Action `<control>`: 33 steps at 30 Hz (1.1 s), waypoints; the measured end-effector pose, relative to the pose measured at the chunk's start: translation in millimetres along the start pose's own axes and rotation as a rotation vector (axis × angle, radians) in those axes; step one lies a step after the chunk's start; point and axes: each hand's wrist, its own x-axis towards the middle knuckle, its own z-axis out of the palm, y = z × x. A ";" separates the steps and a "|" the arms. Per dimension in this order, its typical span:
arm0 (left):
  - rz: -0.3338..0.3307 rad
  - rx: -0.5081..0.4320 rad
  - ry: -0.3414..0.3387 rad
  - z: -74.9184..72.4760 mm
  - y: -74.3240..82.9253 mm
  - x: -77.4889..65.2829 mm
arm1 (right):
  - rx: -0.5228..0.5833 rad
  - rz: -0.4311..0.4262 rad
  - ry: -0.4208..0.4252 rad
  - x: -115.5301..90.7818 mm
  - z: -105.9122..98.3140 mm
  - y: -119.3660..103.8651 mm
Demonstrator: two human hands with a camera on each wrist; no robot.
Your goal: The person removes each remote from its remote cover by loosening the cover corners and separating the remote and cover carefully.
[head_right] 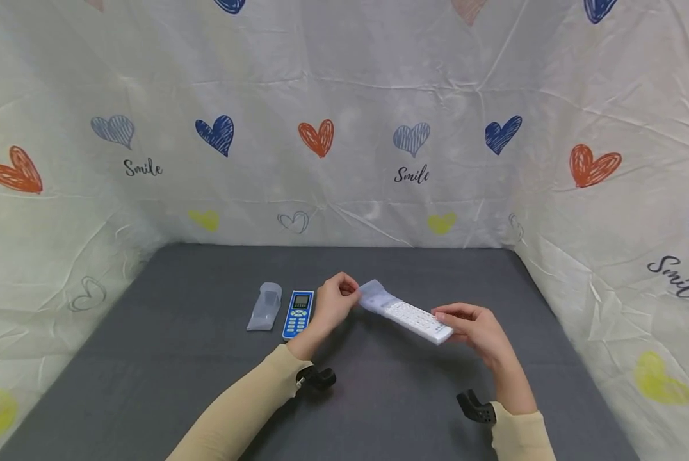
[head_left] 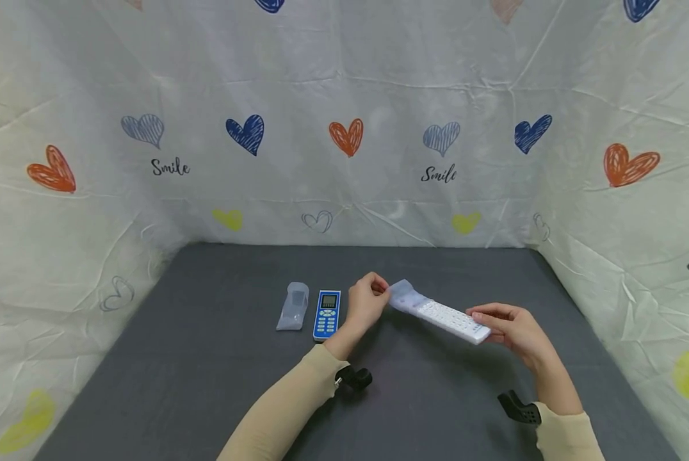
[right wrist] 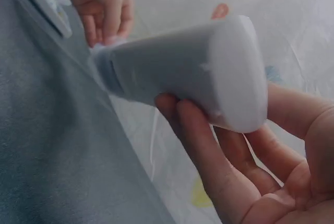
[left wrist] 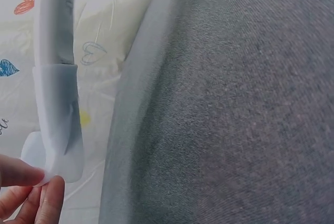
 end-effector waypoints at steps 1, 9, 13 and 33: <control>0.004 -0.001 0.005 0.0 0.7 0.5 | -0.016 0.008 0.001 0.3 0.6 1.3; 0.000 0.003 0.030 -2.1 4.4 2.5 | -0.100 0.076 -0.116 4.5 -0.6 12.7; 0.008 -0.004 0.031 -2.3 5.5 3.4 | -0.116 0.117 -0.218 6.6 -1.6 19.5; -0.012 -0.048 -0.002 -8.3 15.9 13.8 | -0.046 0.142 -0.462 8.4 9.2 39.1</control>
